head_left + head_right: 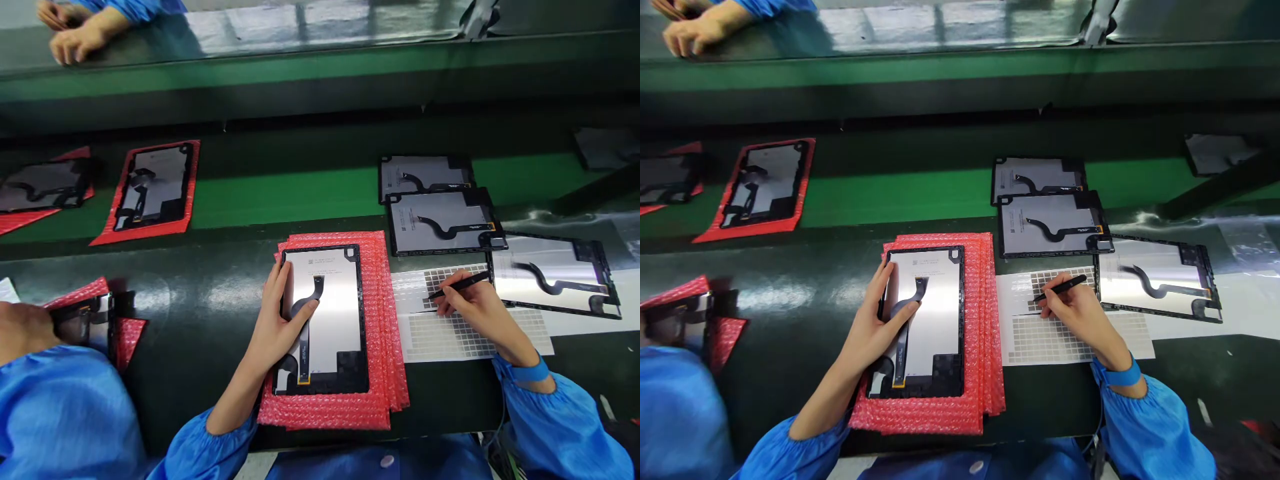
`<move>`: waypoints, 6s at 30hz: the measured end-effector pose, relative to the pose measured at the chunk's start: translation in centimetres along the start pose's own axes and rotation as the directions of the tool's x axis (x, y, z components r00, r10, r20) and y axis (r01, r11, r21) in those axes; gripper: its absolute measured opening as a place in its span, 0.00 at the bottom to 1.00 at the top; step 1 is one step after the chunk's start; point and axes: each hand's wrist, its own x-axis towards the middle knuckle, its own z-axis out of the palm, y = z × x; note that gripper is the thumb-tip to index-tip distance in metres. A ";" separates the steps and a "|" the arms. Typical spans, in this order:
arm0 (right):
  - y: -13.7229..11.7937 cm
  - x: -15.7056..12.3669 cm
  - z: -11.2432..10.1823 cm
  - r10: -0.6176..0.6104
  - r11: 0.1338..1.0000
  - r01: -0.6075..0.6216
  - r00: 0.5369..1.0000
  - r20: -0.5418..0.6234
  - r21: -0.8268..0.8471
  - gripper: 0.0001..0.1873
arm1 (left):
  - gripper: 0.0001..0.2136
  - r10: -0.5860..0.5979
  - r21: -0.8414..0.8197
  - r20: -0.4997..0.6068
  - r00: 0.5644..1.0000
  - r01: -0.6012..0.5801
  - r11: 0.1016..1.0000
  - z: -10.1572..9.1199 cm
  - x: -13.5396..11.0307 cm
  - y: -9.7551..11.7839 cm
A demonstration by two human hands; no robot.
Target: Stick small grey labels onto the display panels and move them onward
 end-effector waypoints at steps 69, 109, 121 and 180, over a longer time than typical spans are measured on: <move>-5.4 -1.0 7.5 -0.356 0.839 0.330 0.934 -0.023 0.433 0.05 | 0.34 0.299 0.327 0.458 0.837 -0.472 0.819 2.2 -2.4 9.1; -4.4 -7.0 5.1 -0.242 0.949 0.241 0.970 -0.020 0.204 0.08 | 0.25 0.599 0.068 0.692 0.402 -0.863 0.501 0.0 -3.8 13.0; -10.4 0.9 20.3 -0.292 0.952 0.270 0.942 0.166 0.141 0.12 | 0.30 0.358 0.577 0.457 0.815 -0.577 0.577 -7.5 2.2 6.0; -4.2 -2.7 9.8 -0.173 0.907 0.281 0.927 -0.332 0.314 0.23 | 0.12 -0.208 -0.074 0.232 0.950 0.231 0.970 -6.4 -1.5 3.3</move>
